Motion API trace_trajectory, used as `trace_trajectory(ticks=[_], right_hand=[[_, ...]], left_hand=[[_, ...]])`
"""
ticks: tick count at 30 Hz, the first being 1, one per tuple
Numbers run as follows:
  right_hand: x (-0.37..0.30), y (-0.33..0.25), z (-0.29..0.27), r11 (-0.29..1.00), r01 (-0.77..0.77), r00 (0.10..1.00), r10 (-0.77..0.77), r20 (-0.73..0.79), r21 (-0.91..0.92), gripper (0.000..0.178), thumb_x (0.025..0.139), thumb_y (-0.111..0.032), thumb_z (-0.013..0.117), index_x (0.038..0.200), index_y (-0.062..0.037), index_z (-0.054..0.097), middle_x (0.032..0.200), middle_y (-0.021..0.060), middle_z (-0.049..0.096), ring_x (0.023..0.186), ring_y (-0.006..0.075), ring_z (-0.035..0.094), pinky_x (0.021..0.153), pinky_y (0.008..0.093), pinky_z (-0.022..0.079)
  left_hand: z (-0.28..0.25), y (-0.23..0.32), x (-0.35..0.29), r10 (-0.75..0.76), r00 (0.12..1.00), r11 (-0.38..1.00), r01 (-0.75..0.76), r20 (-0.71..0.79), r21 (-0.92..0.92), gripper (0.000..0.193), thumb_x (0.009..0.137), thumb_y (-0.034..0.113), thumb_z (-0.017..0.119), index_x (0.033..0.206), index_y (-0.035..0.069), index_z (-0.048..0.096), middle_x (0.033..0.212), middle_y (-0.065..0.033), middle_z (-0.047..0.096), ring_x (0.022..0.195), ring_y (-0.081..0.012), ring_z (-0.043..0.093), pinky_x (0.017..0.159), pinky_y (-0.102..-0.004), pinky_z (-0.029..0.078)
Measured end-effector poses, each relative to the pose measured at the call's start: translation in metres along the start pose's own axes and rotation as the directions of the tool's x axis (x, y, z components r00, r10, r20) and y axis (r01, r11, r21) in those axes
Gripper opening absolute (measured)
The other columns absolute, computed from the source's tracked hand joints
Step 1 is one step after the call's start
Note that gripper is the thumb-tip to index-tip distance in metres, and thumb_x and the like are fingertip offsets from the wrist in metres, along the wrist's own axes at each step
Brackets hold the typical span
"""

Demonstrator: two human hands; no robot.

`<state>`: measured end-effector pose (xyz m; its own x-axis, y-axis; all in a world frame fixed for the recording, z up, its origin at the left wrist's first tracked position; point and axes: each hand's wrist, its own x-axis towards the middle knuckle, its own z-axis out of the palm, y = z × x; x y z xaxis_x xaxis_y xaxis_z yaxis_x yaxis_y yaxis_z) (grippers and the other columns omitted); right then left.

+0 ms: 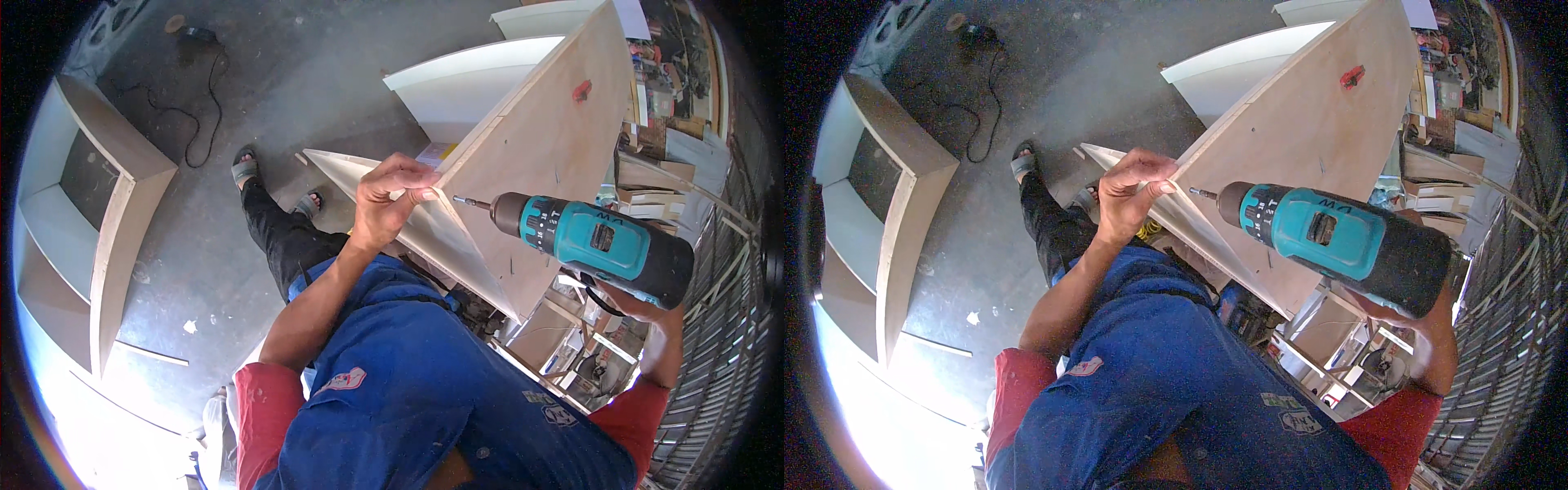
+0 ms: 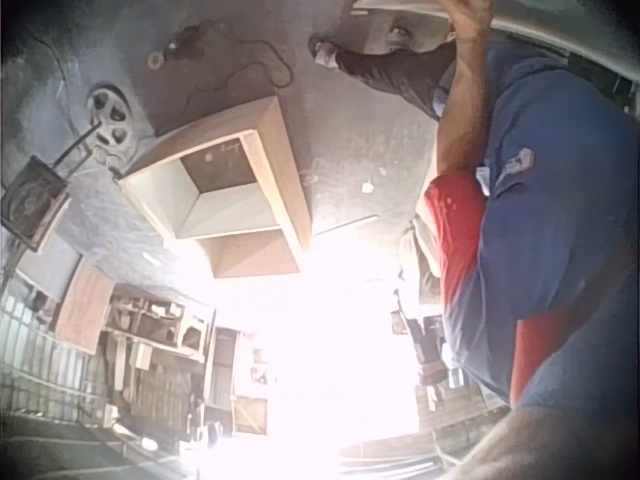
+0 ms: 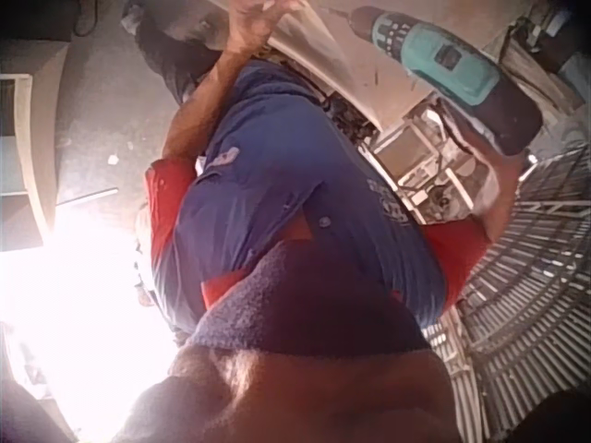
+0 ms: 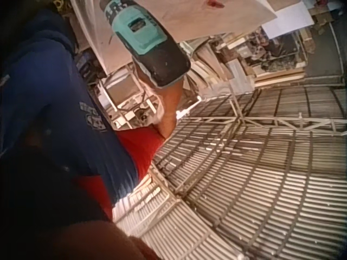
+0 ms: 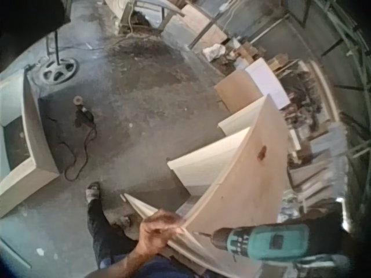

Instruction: The person positions and aligns wood panels, then uses a power drill to drive screws into the panels to assemble a wooden cabinet.

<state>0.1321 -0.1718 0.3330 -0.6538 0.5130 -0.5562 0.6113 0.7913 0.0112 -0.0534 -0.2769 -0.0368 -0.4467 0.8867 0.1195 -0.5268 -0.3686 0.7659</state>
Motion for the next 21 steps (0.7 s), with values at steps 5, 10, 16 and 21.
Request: trace_trajectory(ticks=[5, 10, 16, 21], right_hand=[[-0.002, 0.001, -0.001, 1.0, 0.007, 1.0, -0.007, 0.014, 0.014, 0.074, 0.07, -0.022, 0.091, 0.134, -0.0066, 0.057, 0.123, 0.0127, 0.068, 0.112, 0.0303, 0.066, 0.097, 0.0413, 0.052], [0.004, -0.007, -0.008, 0.939, -0.149, 0.987, 0.123, 0.103, 0.309, 0.072, 0.077, -0.017, 0.089, 0.139, -0.0053, 0.055, 0.129, 0.0115, 0.067, 0.118, 0.027, 0.065, 0.102, 0.0384, 0.05], [0.019, -0.009, -0.014, 0.968, -0.055, 0.981, 0.007, 0.194, 0.247, 0.079, 0.074, -0.013, 0.09, 0.141, -0.0026, 0.05, 0.126, 0.013, 0.065, 0.117, 0.0278, 0.064, 0.101, 0.037, 0.051], [0.02, -0.015, -0.013, 0.956, -0.111, 0.977, 0.055, 0.208, 0.27, 0.085, 0.071, -0.009, 0.091, 0.144, -0.0026, 0.048, 0.132, 0.0152, 0.061, 0.12, 0.0269, 0.063, 0.101, 0.0367, 0.051]], left_hand=[[-0.006, -0.002, 0.002, -0.038, 0.998, 0.998, 0.04, 0.046, -0.052, 0.023, 0.084, 0.0, 0.081, 0.106, 0.008, 0.081, 0.101, -0.0088, 0.072, 0.095, -0.0185, 0.067, 0.084, -0.0319, 0.053], [-0.006, 0.0, 0.004, -0.07, 0.994, 0.995, 0.075, 0.079, -0.062, 0.024, 0.083, 0.001, 0.081, 0.106, 0.01, 0.082, 0.101, -0.0082, 0.071, 0.095, -0.0178, 0.066, 0.085, -0.0315, 0.052], [-0.004, 0.002, 0.005, -0.042, 0.997, 0.998, 0.045, 0.071, -0.034, 0.025, 0.082, -0.001, 0.081, 0.105, 0.009, 0.082, 0.1, -0.0075, 0.07, 0.094, -0.0175, 0.065, 0.084, -0.0315, 0.051], [-0.002, 0.001, 0.005, -0.029, 0.997, 0.999, 0.03, 0.076, -0.012, 0.025, 0.082, -0.003, 0.081, 0.105, 0.009, 0.082, 0.101, -0.0073, 0.07, 0.094, -0.0173, 0.065, 0.084, -0.0314, 0.051]])
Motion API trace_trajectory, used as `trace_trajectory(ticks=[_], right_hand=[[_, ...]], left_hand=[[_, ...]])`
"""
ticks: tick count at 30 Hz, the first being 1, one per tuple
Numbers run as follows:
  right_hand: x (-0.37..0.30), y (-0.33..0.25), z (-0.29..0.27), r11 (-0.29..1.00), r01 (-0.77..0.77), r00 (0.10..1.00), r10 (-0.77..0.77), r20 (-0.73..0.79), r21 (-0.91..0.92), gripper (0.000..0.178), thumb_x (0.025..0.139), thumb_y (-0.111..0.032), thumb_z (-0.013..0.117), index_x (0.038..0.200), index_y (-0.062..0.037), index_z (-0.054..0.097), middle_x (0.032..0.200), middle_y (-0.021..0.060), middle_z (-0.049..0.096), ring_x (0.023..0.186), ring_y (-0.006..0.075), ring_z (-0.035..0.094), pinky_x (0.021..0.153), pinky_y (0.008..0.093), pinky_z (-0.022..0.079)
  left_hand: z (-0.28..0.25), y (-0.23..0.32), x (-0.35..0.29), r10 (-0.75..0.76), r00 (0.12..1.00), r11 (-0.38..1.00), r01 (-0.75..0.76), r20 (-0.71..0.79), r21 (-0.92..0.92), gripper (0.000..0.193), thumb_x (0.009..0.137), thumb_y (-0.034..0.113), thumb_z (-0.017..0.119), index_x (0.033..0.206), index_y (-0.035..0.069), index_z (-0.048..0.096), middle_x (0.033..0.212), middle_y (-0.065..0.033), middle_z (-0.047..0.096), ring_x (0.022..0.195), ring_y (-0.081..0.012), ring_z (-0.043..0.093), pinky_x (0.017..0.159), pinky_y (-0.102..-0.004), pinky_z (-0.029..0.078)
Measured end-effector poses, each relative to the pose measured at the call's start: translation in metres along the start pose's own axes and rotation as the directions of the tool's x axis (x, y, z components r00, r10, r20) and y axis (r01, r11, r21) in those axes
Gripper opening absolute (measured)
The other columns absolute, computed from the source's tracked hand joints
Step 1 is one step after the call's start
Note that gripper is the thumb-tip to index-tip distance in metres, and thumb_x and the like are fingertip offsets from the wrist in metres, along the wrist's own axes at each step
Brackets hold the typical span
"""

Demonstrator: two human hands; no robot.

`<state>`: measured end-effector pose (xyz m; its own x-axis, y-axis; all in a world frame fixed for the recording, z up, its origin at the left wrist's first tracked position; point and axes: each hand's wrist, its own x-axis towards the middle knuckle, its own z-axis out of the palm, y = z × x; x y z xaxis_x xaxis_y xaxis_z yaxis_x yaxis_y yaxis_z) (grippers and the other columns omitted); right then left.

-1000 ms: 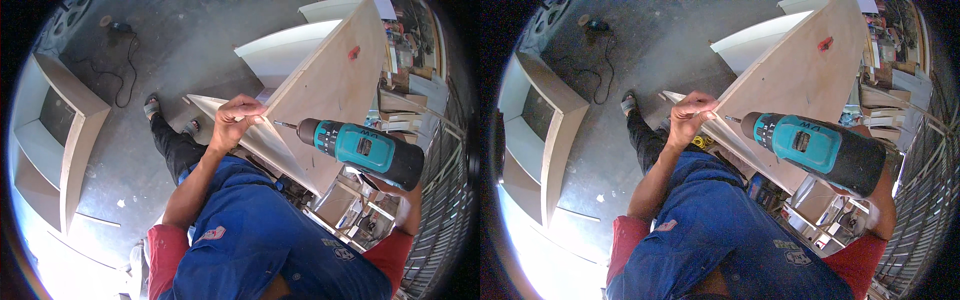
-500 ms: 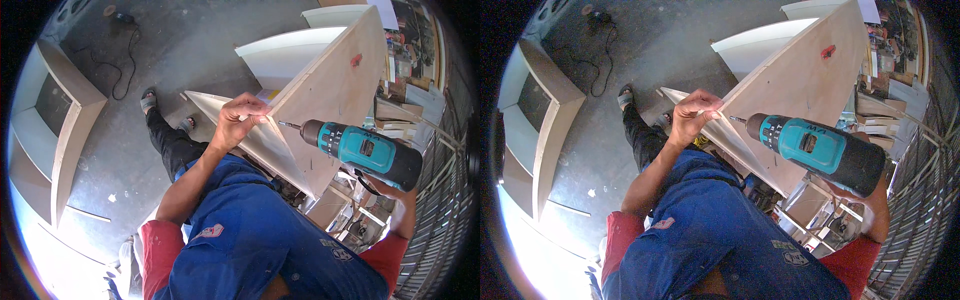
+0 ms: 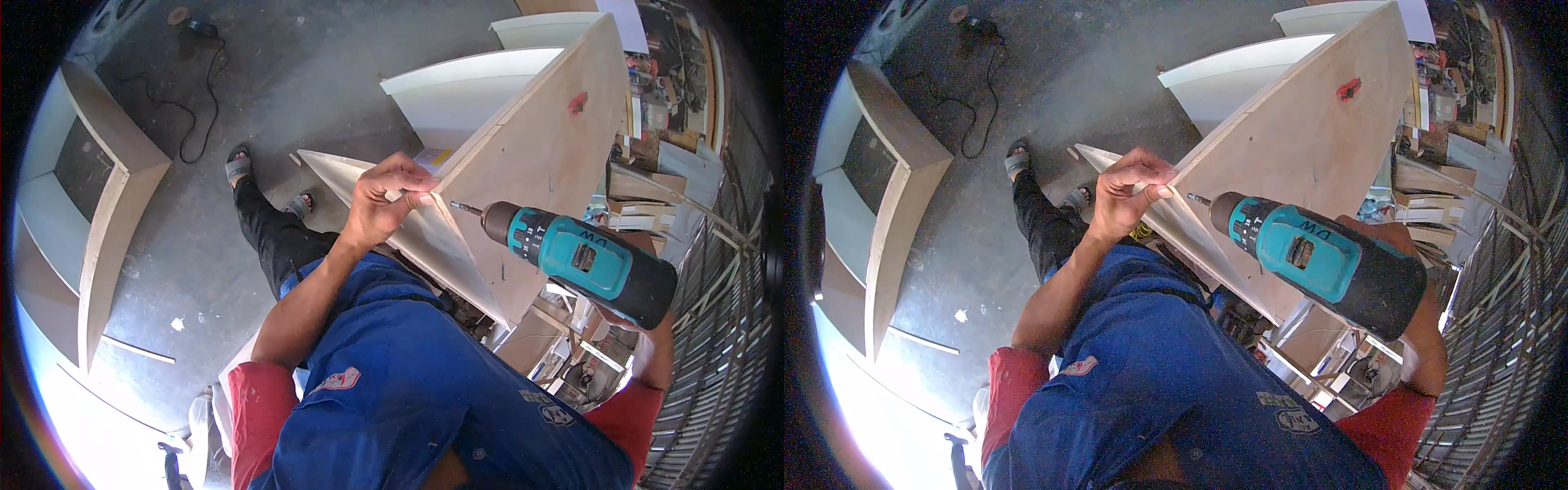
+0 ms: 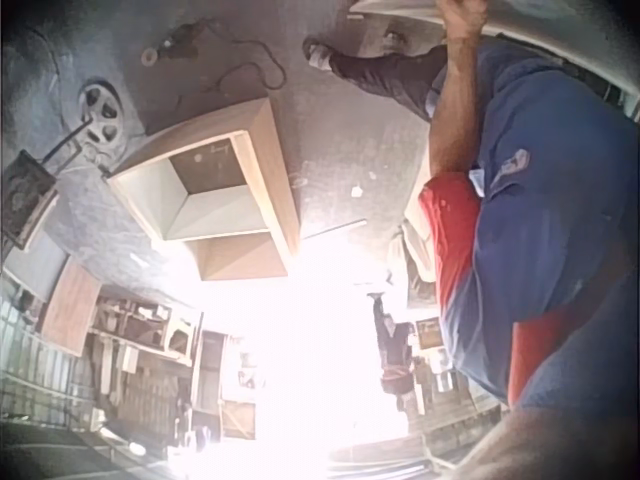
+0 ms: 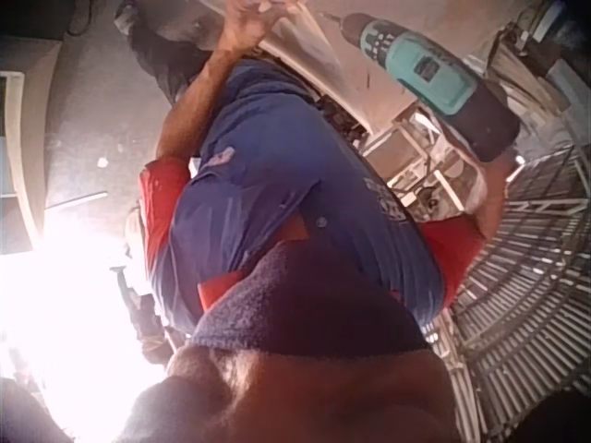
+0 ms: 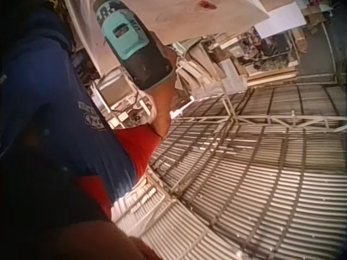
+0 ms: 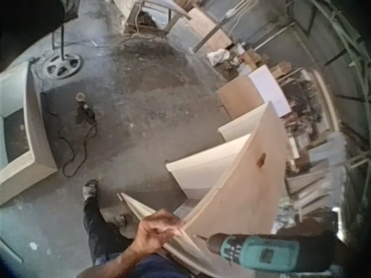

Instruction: The person positions and aligns wood panels, then uses a power drill to drive screws into the panels to assemble a wooden cabinet.

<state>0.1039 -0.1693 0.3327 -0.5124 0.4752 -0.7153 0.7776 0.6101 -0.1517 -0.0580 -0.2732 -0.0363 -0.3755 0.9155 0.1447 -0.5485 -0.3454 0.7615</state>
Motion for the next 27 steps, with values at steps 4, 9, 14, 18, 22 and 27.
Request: trace_trajectory(ticks=[4, 9, 14, 18, 22, 27], right_hand=[[0.0, -0.003, 0.0, 0.995, 0.065, 0.998, -0.067, -0.022, -0.074, 0.077, 0.072, -0.011, 0.091, 0.139, -0.0037, 0.053, 0.13, 0.0148, 0.062, 0.117, 0.0272, 0.064, 0.097, 0.0363, 0.052], [-0.009, -0.001, 0.002, 0.945, 0.145, 0.954, -0.213, -0.213, -0.294, 0.068, 0.073, -0.014, 0.09, 0.132, -0.0043, 0.058, 0.125, 0.0133, 0.065, 0.111, 0.0276, 0.066, 0.093, 0.0369, 0.053], [-0.022, 0.008, 0.007, 0.985, 0.036, 0.965, -0.078, -0.251, -0.168, 0.065, 0.075, -0.015, 0.09, 0.131, -0.0058, 0.059, 0.121, 0.0109, 0.068, 0.109, 0.0262, 0.068, 0.093, 0.0371, 0.053], [-0.029, 0.019, 0.01, 0.992, -0.021, 0.975, -0.008, -0.223, -0.126, 0.059, 0.079, -0.015, 0.089, 0.131, -0.008, 0.062, 0.122, 0.0092, 0.071, 0.109, 0.0221, 0.069, 0.095, 0.0358, 0.054], [-0.03, 0.027, 0.01, 0.988, -0.064, 0.977, 0.034, -0.209, -0.141, 0.05, 0.081, -0.014, 0.087, 0.127, -0.0092, 0.067, 0.12, 0.0082, 0.073, 0.106, 0.0211, 0.071, 0.093, 0.0353, 0.055], [-0.026, 0.021, 0.009, 0.987, -0.022, 0.972, -0.015, -0.234, -0.157, 0.05, 0.08, -0.015, 0.088, 0.125, -0.0089, 0.068, 0.117, 0.0081, 0.074, 0.103, 0.0228, 0.072, 0.09, 0.0353, 0.056]], left_hand=[[0.0, 0.0, 0.0, -0.028, 1.0, 0.998, 0.028, -0.007, -0.049, 0.027, 0.082, -0.002, 0.081, 0.106, 0.009, 0.082, 0.103, -0.0069, 0.071, 0.095, -0.0169, 0.065, 0.086, -0.0309, 0.051], [0.0, -0.001, 0.001, -0.173, 0.985, 0.973, 0.172, 0.01, -0.155, 0.026, 0.082, 0.001, 0.082, 0.106, 0.01, 0.082, 0.108, -0.0075, 0.072, 0.1, -0.0184, 0.066, 0.091, -0.0312, 0.052], [-0.006, -0.006, 0.002, -0.184, 0.977, 0.955, 0.204, 0.107, -0.217, 0.029, 0.082, 0.003, 0.082, 0.111, 0.008, 0.08, 0.113, -0.0076, 0.071, 0.104, -0.019, 0.066, 0.095, -0.0322, 0.054], [-0.008, -0.004, 0.004, -0.165, 0.976, 0.957, 0.194, 0.144, -0.216, 0.037, 0.083, 0.004, 0.082, 0.12, 0.009, 0.076, 0.115, -0.0071, 0.071, 0.108, -0.0186, 0.065, 0.098, -0.0323, 0.053], [-0.003, 0.003, 0.007, -0.161, 0.972, 0.978, 0.179, 0.17, -0.102, 0.043, 0.084, 0.007, 0.081, 0.126, 0.009, 0.073, 0.117, -0.0067, 0.071, 0.111, -0.0191, 0.064, 0.102, -0.0338, 0.05], [0.003, 0.004, 0.005, -0.242, 0.961, 0.964, 0.254, 0.133, -0.083, 0.05, 0.084, 0.013, 0.082, 0.132, 0.006, 0.069, 0.118, -0.0085, 0.071, 0.114, -0.0207, 0.063, 0.102, -0.0373, 0.049]])
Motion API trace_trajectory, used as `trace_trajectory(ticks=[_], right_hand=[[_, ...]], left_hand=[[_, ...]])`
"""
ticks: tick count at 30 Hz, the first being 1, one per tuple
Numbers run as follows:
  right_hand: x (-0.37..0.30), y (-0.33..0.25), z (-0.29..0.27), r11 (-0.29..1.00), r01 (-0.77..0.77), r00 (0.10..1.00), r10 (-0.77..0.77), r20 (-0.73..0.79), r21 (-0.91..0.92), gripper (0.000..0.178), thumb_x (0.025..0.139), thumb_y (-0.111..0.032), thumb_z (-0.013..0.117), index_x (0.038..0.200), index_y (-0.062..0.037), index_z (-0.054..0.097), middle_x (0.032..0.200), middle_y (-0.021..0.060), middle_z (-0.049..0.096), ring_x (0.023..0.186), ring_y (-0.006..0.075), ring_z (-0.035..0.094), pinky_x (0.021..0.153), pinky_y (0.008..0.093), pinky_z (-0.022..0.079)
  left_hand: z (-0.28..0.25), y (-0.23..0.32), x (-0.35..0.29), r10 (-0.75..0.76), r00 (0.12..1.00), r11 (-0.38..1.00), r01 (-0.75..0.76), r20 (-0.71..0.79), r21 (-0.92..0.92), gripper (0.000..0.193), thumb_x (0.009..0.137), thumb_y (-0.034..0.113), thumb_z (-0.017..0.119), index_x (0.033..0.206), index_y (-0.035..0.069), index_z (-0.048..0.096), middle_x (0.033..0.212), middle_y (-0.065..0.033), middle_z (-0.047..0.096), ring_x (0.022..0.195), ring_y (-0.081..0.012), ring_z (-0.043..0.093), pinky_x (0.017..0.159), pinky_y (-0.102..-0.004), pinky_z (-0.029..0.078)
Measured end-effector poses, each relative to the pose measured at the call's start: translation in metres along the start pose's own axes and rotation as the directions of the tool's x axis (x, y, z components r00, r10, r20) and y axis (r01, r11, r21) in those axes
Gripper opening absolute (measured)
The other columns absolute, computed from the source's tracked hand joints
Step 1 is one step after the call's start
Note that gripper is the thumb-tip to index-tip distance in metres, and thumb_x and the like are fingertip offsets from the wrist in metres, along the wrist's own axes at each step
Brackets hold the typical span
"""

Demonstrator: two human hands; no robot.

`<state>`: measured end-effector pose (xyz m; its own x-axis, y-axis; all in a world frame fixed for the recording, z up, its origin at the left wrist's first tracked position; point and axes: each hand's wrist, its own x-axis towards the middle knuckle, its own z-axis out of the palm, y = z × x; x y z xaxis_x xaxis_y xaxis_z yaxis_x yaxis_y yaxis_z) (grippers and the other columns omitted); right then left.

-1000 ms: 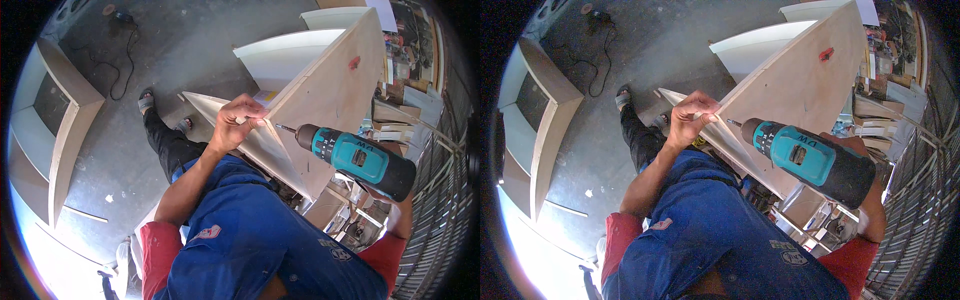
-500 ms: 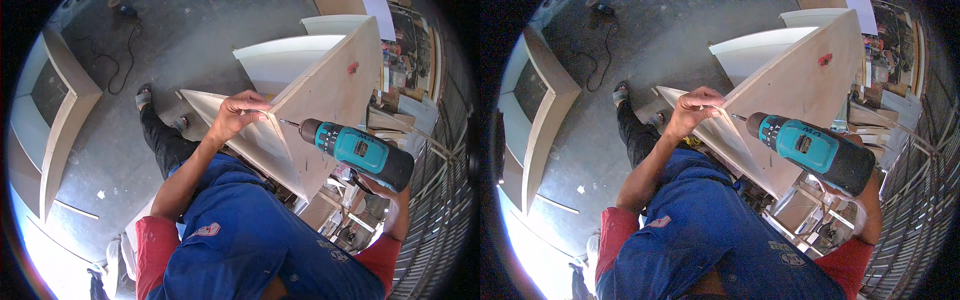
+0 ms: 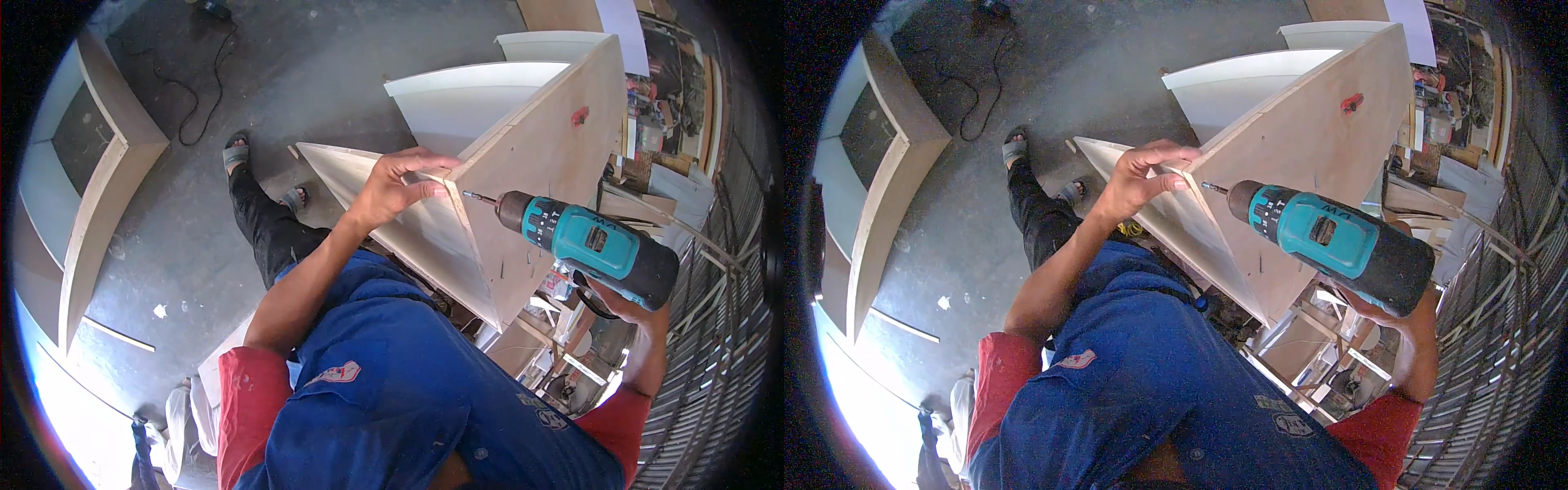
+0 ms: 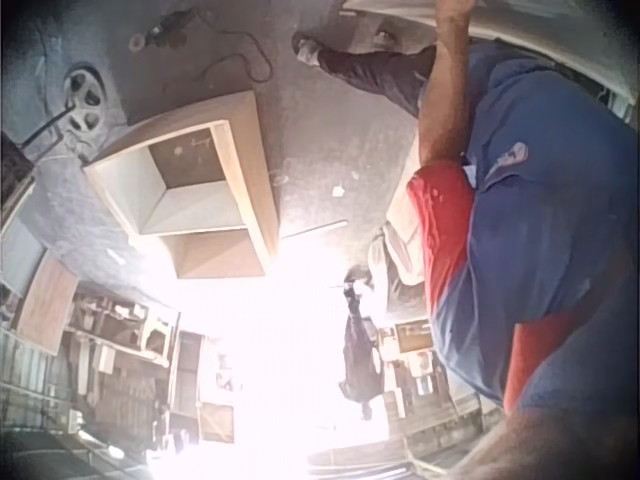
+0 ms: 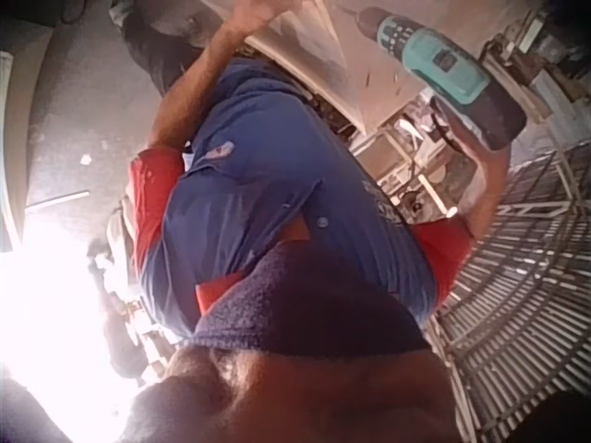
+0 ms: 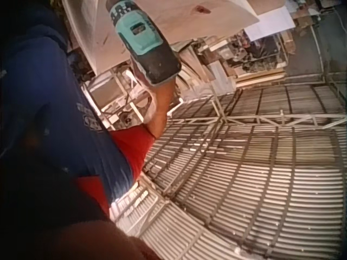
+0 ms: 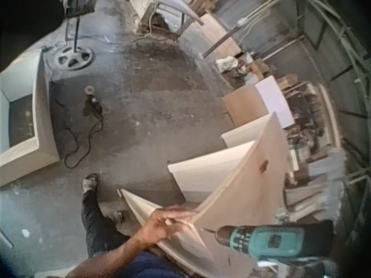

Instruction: The person positions and aligns wood panels, then uses a power drill to drive screws into the panels to assemble a wooden cabinet.

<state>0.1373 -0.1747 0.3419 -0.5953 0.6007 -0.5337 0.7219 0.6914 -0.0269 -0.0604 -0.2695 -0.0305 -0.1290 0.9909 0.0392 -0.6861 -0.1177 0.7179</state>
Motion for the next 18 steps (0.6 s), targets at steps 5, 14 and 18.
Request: trace_trajectory(ticks=[5, 14, 18], right_hand=[[0.008, -0.015, -0.004, 0.989, 0.129, 0.991, -0.132, -0.038, -0.071, 0.064, 0.077, -0.014, 0.09, 0.133, -0.0066, 0.061, 0.118, 0.0103, 0.072, 0.107, 0.0234, 0.071, 0.09, 0.0346, 0.055], [0.037, -0.031, -0.009, 0.973, -0.23, 0.924, 0.208, 0.322, 0.032, 0.06, 0.075, -0.021, 0.088, 0.125, -0.0033, 0.06, 0.107, 0.0127, 0.073, 0.095, 0.022, 0.072, 0.08, 0.0337, 0.056], [0.051, -0.059, -0.015, 0.935, -0.301, 0.935, 0.249, 0.254, 0.19, 0.04, 0.077, -0.026, 0.083, 0.108, -0.0044, 0.071, 0.09, 0.0083, 0.075, 0.074, 0.0215, 0.072, 0.068, 0.0329, 0.056]], left_hand=[[-0.003, -0.005, -0.002, 0.209, 0.978, 0.87, -0.191, 0.012, 0.453, 0.048, 0.088, 0.033, 0.08, 0.125, 0.005, 0.068, 0.113, -0.0131, 0.071, 0.11, -0.0305, 0.062, 0.105, -0.0426, 0.04], [-0.004, -0.005, 0.001, 0.215, 0.976, 0.874, -0.213, 0.047, 0.437, 0.048, 0.084, 0.039, 0.082, 0.11, 0.003, 0.066, 0.103, -0.0113, 0.067, 0.101, -0.0298, 0.062, 0.099, -0.0429, 0.038], [-0.008, -0.006, 0.0, 0.172, 0.981, 0.908, -0.193, 0.09, 0.372, 0.043, 0.084, 0.035, 0.082, 0.107, 0.003, 0.066, 0.103, -0.0104, 0.068, 0.1, -0.0291, 0.062, 0.099, -0.0425, 0.038]])
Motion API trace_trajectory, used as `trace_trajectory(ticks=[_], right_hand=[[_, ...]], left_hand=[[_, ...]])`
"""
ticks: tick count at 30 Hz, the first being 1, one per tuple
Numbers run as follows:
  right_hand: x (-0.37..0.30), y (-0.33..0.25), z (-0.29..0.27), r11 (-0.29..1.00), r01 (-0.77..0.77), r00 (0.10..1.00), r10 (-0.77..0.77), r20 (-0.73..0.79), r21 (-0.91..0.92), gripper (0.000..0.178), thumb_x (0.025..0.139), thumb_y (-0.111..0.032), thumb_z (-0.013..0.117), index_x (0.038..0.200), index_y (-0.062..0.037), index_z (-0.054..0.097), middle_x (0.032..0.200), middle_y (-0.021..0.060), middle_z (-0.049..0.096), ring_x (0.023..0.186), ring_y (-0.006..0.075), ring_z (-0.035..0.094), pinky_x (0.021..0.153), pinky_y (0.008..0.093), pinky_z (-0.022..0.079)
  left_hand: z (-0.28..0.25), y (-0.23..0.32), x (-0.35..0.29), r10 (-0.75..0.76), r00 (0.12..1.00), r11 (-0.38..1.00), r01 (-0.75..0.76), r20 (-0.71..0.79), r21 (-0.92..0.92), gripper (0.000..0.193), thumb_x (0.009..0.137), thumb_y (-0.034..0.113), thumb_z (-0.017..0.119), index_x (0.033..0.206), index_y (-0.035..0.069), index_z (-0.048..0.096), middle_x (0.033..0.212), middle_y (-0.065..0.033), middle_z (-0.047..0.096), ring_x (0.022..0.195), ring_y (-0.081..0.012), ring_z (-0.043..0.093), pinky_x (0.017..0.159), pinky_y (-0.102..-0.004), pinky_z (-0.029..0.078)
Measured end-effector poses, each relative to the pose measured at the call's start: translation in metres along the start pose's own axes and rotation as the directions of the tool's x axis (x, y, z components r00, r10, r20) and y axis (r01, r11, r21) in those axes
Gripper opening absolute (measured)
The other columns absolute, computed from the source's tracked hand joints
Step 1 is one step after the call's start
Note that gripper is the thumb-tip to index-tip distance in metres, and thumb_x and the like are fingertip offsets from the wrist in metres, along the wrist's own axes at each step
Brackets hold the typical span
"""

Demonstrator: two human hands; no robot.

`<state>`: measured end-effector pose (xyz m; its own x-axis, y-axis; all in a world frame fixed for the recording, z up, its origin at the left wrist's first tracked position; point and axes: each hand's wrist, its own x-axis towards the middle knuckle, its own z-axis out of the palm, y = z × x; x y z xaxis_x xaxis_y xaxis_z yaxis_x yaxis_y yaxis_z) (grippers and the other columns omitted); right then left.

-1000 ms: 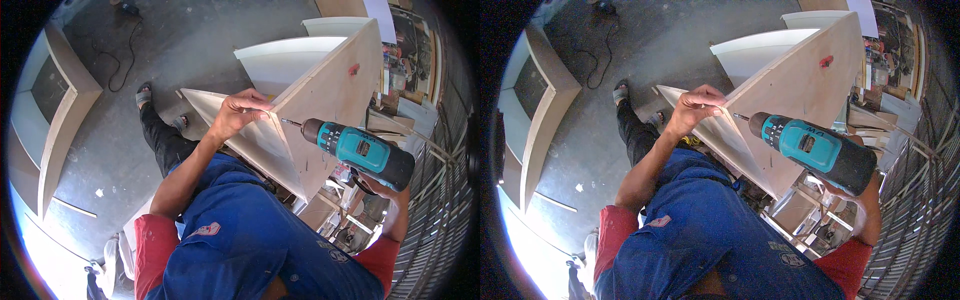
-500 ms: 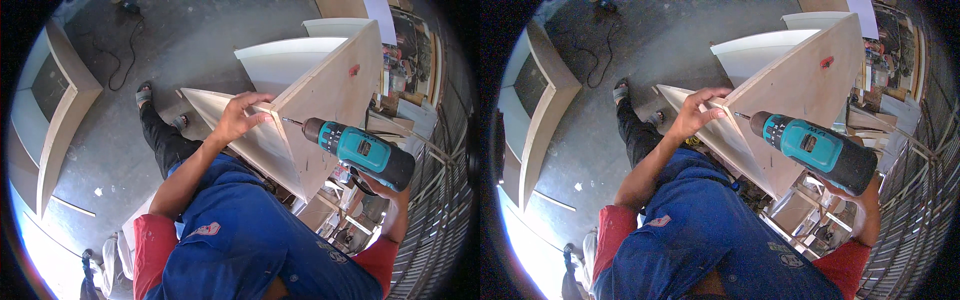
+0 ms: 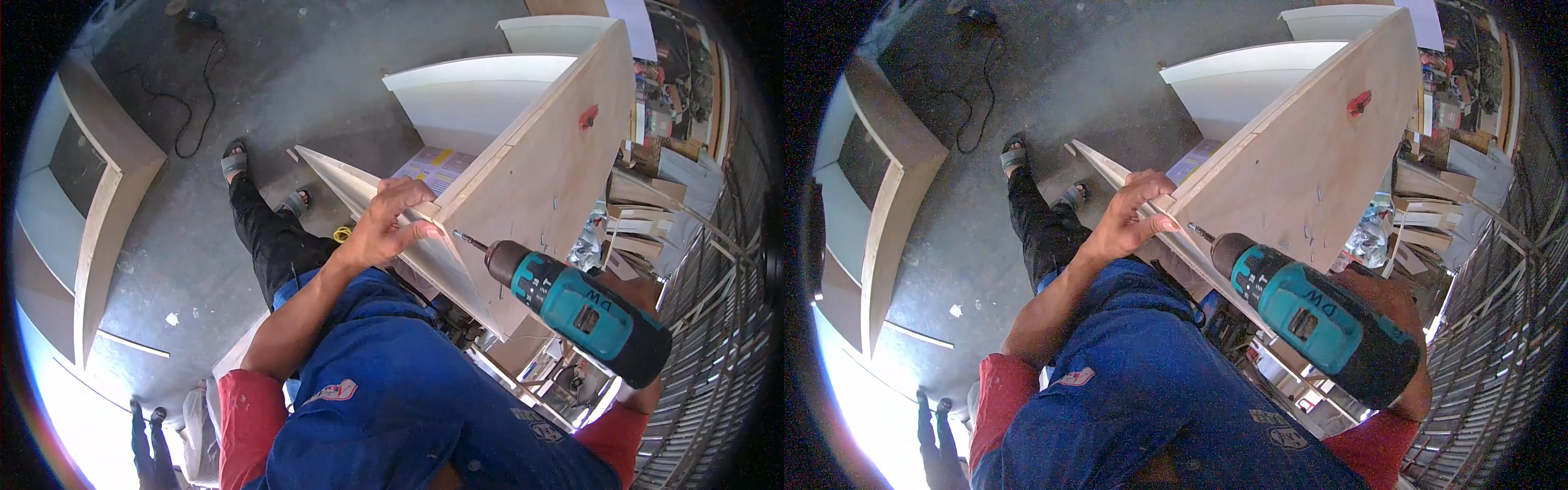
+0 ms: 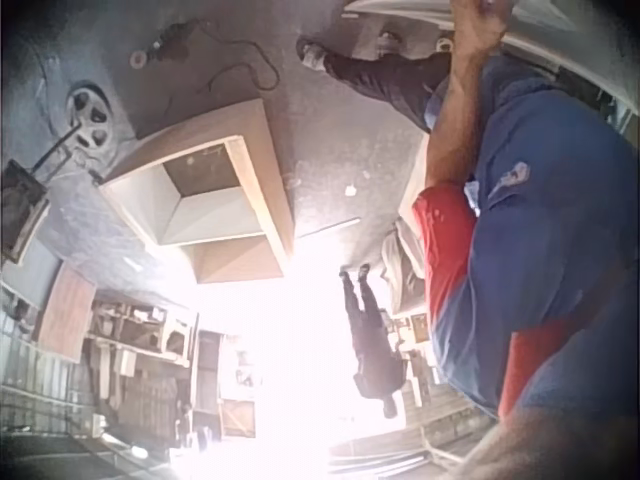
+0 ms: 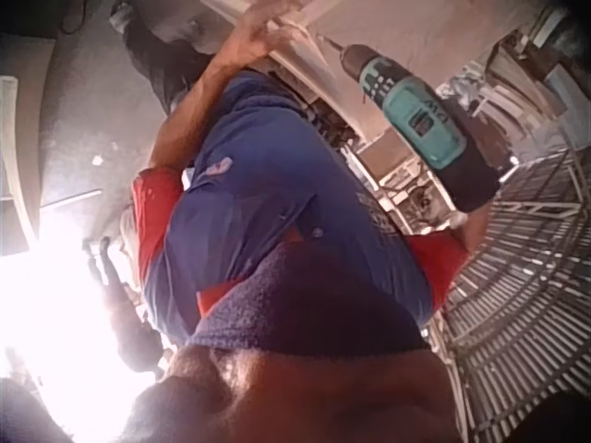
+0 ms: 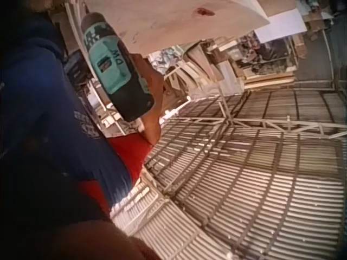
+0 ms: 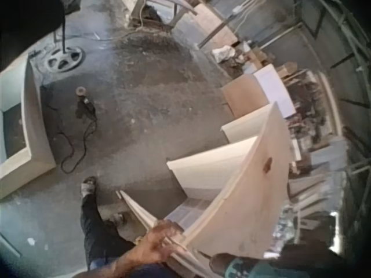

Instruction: The person positions and aligns wood panels, then uses a power drill to drive screws into the panels to assemble a wooden cabinet.

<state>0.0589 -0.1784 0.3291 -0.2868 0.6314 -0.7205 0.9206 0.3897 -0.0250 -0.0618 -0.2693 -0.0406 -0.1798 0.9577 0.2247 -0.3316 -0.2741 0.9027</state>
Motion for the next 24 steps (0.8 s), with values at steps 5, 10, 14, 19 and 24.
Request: trace_trajectory(ticks=[5, 10, 14, 19, 24], right_hand=[[0.003, -0.024, 0.0, 0.964, -0.189, 0.982, 0.186, 0.033, 0.189, 0.03, 0.078, -0.013, 0.081, 0.105, -0.0032, 0.073, 0.09, 0.0078, 0.074, 0.076, 0.0142, 0.071, 0.069, 0.0289, 0.055], [0.005, -0.019, 0.005, 0.944, -0.128, 0.988, 0.149, -0.046, 0.304, 0.024, 0.077, -0.018, 0.08, 0.096, -0.0031, 0.075, 0.077, 0.0094, 0.073, 0.068, 0.019, 0.071, 0.069, 0.033, 0.056], [0.005, -0.019, -0.001, 0.977, -0.058, 0.998, 0.063, -0.02, 0.206, 0.024, 0.079, -0.019, 0.078, 0.095, -0.0018, 0.073, 0.077, 0.0081, 0.071, 0.066, 0.0174, 0.069, 0.065, 0.0307, 0.054], [0.009, -0.024, 0.0, 0.973, -0.064, 0.996, 0.075, -0.041, 0.223, 0.029, 0.077, -0.022, 0.077, 0.095, 0.0002, 0.073, 0.073, 0.0086, 0.068, 0.062, 0.0175, 0.066, 0.061, 0.0304, 0.051], [0.012, -0.024, 0.003, 0.982, 0.016, 0.997, -0.002, -0.075, 0.187, 0.033, 0.074, -0.023, 0.078, 0.096, 0.0008, 0.073, 0.071, 0.0086, 0.066, 0.059, 0.0192, 0.063, 0.057, 0.0311, 0.047]], left_hand=[[-0.009, 0.001, 0.004, -0.047, 0.998, 0.997, 0.05, 0.047, -0.066, 0.045, 0.08, 0.033, 0.085, 0.108, 0.004, 0.066, 0.105, -0.0106, 0.068, 0.103, -0.0297, 0.062, 0.101, -0.043, 0.038], [-0.014, 0.019, 0.009, -0.071, 0.99, 0.985, 0.05, 0.125, 0.163, 0.066, 0.066, 0.034, 0.093, 0.116, 0.004, 0.061, 0.115, -0.0145, 0.063, 0.118, -0.0344, 0.058, 0.111, -0.0503, 0.035], [0.006, 0.037, 0.007, -0.143, 0.989, 0.921, 0.143, -0.025, 0.363, 0.07, 0.059, 0.035, 0.092, 0.109, 0.0, 0.06, 0.113, -0.0171, 0.062, 0.117, -0.0366, 0.057, 0.111, -0.0611, 0.031], [0.022, 0.035, 0.005, -0.181, 0.974, 0.921, 0.215, -0.135, 0.323, 0.063, 0.058, 0.033, 0.088, 0.102, 0.002, 0.056, 0.101, -0.0146, 0.056, 0.105, -0.0345, 0.055, 0.112, -0.0662, 0.026], [0.024, 0.03, 0.004, -0.157, 0.975, 0.941, 0.196, -0.158, 0.275, 0.059, 0.058, 0.033, 0.087, 0.095, 0.003, 0.053, 0.094, -0.0135, 0.051, 0.098, -0.0335, 0.054, 0.11, -0.0643, 0.028]])
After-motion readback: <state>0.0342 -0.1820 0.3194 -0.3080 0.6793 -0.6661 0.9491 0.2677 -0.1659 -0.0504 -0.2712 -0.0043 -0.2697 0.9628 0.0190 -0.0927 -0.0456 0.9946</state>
